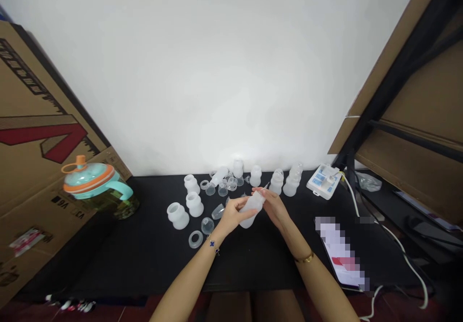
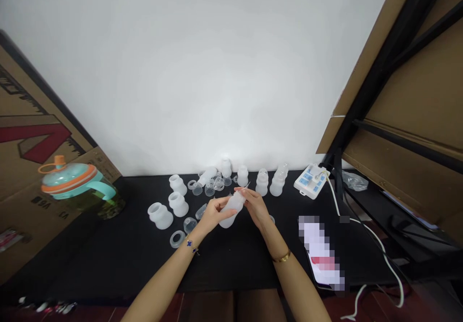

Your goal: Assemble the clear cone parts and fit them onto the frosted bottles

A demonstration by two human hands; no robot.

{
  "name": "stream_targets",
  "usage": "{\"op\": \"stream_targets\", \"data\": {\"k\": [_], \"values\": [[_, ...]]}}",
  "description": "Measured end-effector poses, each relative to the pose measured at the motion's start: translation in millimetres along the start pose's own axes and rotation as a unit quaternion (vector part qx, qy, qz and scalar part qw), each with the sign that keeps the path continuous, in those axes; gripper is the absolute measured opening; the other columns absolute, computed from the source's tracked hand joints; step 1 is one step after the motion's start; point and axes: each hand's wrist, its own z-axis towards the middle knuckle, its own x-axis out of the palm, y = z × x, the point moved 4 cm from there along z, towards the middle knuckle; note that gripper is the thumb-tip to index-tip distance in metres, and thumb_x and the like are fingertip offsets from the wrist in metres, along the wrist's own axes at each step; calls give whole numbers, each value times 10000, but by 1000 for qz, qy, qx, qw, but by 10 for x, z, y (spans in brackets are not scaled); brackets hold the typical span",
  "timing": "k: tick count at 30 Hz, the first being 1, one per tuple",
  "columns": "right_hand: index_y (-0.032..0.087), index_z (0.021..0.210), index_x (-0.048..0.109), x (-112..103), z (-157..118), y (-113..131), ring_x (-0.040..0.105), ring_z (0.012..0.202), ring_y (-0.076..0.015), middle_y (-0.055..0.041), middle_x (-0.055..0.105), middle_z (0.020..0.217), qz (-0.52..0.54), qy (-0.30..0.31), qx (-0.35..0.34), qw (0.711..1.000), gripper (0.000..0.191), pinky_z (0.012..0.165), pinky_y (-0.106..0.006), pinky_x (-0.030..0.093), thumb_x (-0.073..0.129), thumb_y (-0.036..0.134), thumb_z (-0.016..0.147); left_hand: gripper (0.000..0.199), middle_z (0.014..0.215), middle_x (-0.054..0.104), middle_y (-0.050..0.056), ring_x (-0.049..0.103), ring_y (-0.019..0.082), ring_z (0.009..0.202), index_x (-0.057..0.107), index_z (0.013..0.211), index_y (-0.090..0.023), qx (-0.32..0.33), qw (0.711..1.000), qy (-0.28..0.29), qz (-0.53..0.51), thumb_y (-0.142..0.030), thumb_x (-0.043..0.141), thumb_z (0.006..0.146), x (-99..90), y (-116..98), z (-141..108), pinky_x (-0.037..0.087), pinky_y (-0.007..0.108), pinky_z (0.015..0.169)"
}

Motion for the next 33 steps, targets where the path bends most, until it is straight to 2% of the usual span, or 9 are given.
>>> {"op": "stream_targets", "data": {"k": [9,22,29,33], "values": [[205,892,823,54,-20,37,638,861,-222,-76,748,952,-11,-43,-9,999,351,779,-344,495,840,509,718,501,1068,767,92,713,280,973,722,1180,-120,18,997,-43,61,-361,811,750,-20,82,6,560,365,887],[201,929,830,60,-34,40,657,931,-238,-85,763,1031,-32,-78,-16,996,360,830,-341,512,842,487,710,492,1065,773,55,709,239,912,724,1197,-166,50,971,-104,210,-357,790,749,-51,27,-21,559,335,842],[192,948,825,60,-37,58,668,963,-268,-99,764,1054,-60,-92,-25,994,409,828,-367,528,831,520,704,464,1048,777,40,713,231,905,729,1174,-181,45,963,-116,240,-356,785,748,-44,3,-21,555,318,833],[196,972,816,70,-35,60,666,969,-286,-104,761,1064,-89,-92,-36,991,440,769,-363,528,790,562,730,425,1045,775,29,709,220,899,733,1153,-190,50,959,-120,252,-355,770,763,-38,-14,-21,551,301,828]]}}
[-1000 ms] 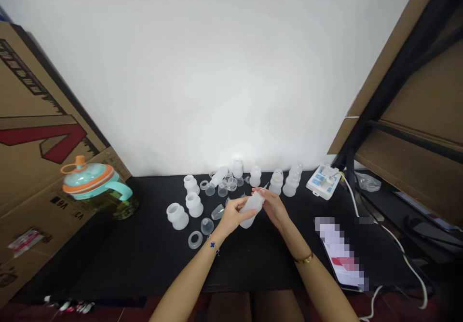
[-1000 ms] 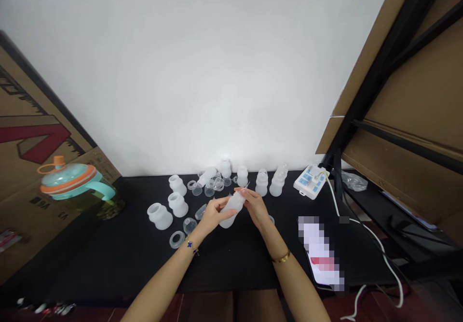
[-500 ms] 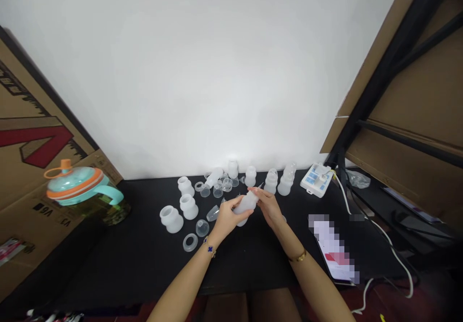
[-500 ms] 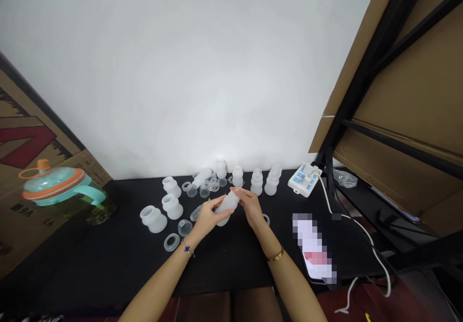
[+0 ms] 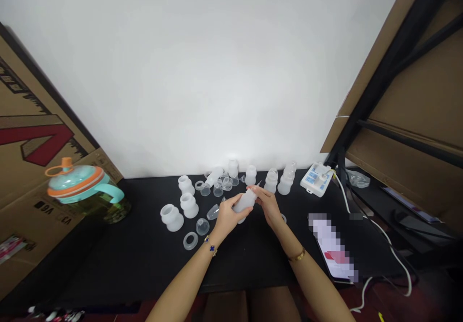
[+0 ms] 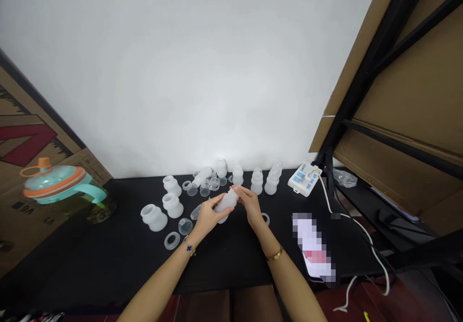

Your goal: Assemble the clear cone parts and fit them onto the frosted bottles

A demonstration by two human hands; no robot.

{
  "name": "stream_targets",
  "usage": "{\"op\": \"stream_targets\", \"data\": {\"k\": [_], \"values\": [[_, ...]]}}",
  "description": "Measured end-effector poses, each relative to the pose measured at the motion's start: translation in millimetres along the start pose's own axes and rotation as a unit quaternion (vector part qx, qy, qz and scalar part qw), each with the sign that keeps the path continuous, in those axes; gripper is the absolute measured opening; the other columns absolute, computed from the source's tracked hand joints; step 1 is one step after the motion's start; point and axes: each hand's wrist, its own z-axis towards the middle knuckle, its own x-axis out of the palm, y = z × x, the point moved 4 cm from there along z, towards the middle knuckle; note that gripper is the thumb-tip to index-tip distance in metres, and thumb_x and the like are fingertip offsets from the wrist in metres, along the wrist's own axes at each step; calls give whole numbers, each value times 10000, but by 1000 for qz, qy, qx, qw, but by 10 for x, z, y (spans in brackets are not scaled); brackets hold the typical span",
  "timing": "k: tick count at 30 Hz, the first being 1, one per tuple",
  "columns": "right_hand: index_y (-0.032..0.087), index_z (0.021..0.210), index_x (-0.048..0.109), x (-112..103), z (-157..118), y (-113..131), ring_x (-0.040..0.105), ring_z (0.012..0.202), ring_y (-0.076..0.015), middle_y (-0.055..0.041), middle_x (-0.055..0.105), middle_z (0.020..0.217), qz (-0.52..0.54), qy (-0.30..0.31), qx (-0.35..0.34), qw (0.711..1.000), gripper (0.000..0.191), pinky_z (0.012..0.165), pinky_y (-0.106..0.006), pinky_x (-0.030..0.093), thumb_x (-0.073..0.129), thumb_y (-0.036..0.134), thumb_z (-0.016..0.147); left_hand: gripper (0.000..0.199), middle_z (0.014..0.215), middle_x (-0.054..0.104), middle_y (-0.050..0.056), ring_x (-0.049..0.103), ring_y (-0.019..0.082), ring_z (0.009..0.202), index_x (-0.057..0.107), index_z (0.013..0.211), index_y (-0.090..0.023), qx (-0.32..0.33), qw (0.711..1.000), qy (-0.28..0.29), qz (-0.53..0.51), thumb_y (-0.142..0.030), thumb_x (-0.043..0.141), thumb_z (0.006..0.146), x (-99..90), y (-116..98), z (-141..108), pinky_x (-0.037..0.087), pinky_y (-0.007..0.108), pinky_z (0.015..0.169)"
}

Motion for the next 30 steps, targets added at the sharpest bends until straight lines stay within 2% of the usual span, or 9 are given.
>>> {"op": "stream_targets", "data": {"k": [4,8,15,22,30], "values": [[207,929,791,-20,1,33,655,867,-258,-74,757,972,-69,-32,-63,995,410,669,-325,504,754,575,752,431,1094,764,41,709,237,971,721,1160,-190,-1,1000,-11,-7,-343,766,759,-16,11,0,545,327,902],[218,851,703,-39,-14,82,604,752,-208,-46,706,850,-139,-50,-115,982,347,568,-283,446,715,560,795,463,1151,749,64,697,263,1044,711,1172,-186,13,1000,-21,-12,-334,789,740,-41,22,6,535,376,955],[224,731,587,-34,-69,214,499,656,-166,3,573,702,-254,-58,-173,950,367,567,-276,353,645,564,854,488,1239,719,75,673,266,1138,690,1217,-205,34,999,-23,20,-299,792,749,-61,25,16,499,411,1041],[219,657,541,-61,-40,210,457,603,-150,28,497,624,-354,-45,-184,916,439,598,-284,315,563,575,913,525,1297,693,63,647,253,1198,642,1287,-243,86,991,-13,105,-308,778,784,-27,132,11,484,407,1063],[222,562,389,-81,-11,175,398,544,-136,43,393,528,-379,-47,-172,908,486,562,-279,267,490,543,913,535,1288,698,79,669,277,1137,635,1301,-224,111,978,6,178,-300,778,791,13,105,8,495,436,1007]]}}
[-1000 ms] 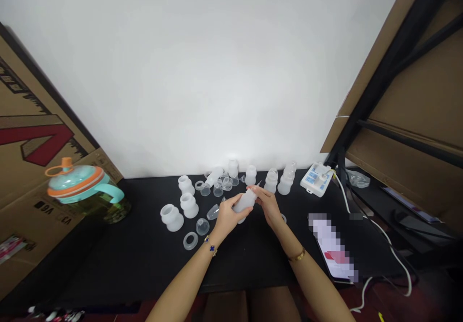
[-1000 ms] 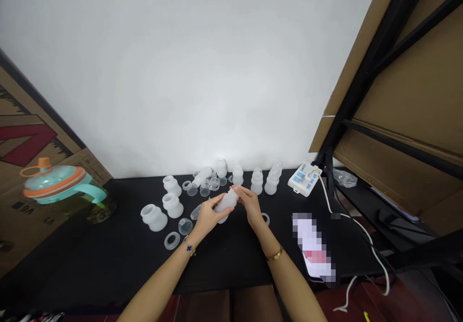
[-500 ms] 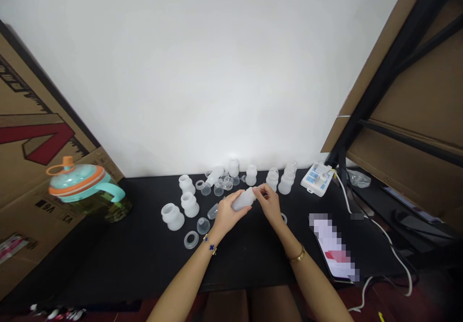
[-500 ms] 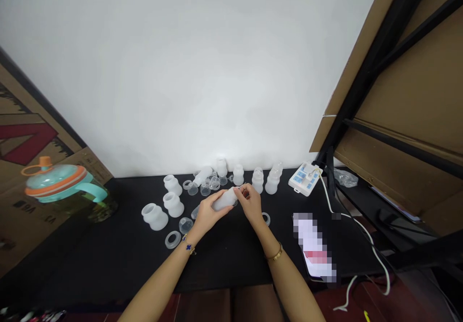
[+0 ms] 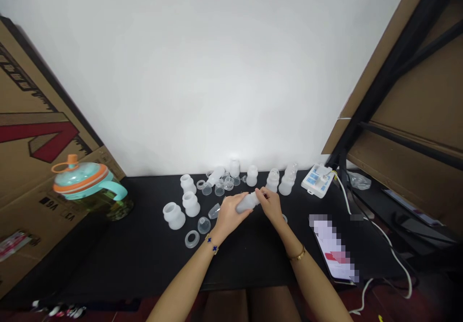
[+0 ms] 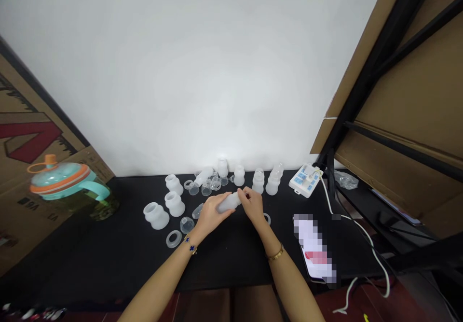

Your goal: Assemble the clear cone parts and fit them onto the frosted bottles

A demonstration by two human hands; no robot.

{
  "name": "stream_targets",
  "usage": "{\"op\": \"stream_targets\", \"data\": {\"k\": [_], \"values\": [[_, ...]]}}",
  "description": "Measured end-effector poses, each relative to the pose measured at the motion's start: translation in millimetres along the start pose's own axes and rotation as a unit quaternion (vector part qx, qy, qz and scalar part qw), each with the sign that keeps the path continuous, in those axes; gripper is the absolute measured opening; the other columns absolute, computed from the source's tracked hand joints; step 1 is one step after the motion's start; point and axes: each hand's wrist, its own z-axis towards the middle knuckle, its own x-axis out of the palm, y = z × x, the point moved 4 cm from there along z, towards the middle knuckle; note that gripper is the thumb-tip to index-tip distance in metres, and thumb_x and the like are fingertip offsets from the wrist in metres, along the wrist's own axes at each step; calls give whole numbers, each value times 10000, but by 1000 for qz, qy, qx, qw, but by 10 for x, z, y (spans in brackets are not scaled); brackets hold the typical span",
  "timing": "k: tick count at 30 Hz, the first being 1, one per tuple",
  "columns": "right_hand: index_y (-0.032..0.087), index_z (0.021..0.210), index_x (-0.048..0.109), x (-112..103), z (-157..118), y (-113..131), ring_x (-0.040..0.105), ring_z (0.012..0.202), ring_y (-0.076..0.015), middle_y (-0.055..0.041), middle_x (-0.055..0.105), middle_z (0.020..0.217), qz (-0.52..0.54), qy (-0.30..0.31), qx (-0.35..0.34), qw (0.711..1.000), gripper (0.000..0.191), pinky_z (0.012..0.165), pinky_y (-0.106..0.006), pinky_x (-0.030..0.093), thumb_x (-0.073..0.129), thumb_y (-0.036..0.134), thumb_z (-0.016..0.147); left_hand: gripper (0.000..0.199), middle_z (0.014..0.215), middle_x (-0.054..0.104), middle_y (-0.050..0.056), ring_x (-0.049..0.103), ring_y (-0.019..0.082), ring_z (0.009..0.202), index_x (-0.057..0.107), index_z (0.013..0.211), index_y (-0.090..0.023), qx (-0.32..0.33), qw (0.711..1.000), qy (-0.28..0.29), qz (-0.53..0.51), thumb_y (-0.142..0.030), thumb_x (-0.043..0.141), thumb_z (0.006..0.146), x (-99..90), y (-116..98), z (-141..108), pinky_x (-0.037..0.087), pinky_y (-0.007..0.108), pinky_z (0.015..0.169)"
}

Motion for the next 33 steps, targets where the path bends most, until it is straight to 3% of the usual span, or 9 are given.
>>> {"op": "stream_targets", "data": {"k": [17,33], "values": [[226,544,258,3,5,-7,325,517,-120,44,283,516,-1,-13,7,1000,469,533,-283,231,458,499,869,483,1254,716,78,682,267,1102,639,1311,-245,30,999,-7,44,-293,734,840,4,-68,-13,470,434,987],[230,554,232,40,0,-48,290,528,-122,42,255,524,27,-22,31,999,464,522,-282,205,463,497,854,480,1263,708,81,669,257,1116,603,1344,-257,50,995,-15,89,-263,697,873,-19,-123,-31,430,422,952]]}}
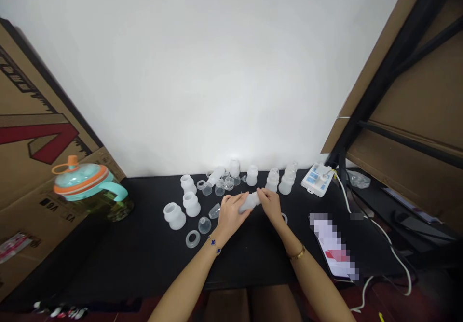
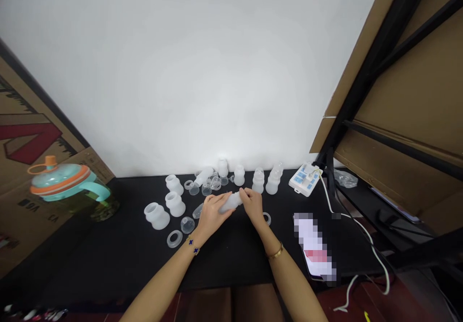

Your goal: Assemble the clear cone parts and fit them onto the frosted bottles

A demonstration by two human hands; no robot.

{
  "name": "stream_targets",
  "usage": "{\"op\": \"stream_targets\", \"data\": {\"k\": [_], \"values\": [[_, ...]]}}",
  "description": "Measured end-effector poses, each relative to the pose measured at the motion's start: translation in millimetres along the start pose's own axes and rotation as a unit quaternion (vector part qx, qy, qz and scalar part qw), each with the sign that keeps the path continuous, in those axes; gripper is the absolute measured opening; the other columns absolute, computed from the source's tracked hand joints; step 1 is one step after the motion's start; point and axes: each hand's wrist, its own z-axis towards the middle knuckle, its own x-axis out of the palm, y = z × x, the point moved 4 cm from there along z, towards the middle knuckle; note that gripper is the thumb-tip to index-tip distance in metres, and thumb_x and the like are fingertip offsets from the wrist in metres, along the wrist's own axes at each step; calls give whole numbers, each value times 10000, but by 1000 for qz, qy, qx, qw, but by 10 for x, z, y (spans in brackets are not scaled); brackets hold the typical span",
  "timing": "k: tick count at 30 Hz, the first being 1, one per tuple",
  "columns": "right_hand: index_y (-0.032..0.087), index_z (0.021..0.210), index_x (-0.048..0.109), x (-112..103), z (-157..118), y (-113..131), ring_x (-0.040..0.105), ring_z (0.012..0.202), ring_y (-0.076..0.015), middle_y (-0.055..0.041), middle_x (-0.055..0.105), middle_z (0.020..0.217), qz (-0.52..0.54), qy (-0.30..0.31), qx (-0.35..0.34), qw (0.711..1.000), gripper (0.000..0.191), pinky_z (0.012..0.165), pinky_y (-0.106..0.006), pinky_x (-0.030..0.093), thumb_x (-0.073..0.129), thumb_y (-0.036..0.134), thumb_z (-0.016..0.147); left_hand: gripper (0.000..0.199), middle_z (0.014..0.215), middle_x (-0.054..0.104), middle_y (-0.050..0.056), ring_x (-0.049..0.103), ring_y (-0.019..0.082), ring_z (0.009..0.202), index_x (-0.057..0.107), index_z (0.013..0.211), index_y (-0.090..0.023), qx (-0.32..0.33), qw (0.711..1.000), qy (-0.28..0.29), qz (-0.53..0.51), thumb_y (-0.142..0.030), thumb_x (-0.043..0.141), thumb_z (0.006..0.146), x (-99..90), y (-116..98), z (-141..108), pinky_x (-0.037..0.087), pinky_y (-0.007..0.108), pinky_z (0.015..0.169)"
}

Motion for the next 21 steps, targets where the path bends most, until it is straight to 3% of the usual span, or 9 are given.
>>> {"op": "stream_targets", "data": {"k": [21], "values": [[225,556,298,63,16,-145,313,543,-124,42,281,537,31,5,29,999,438,531,-270,222,456,498,859,463,1249,710,81,675,247,1115,566,1365,-251,56,996,-51,55,-244,659,912,-11,-52,-43,454,413,920]]}}
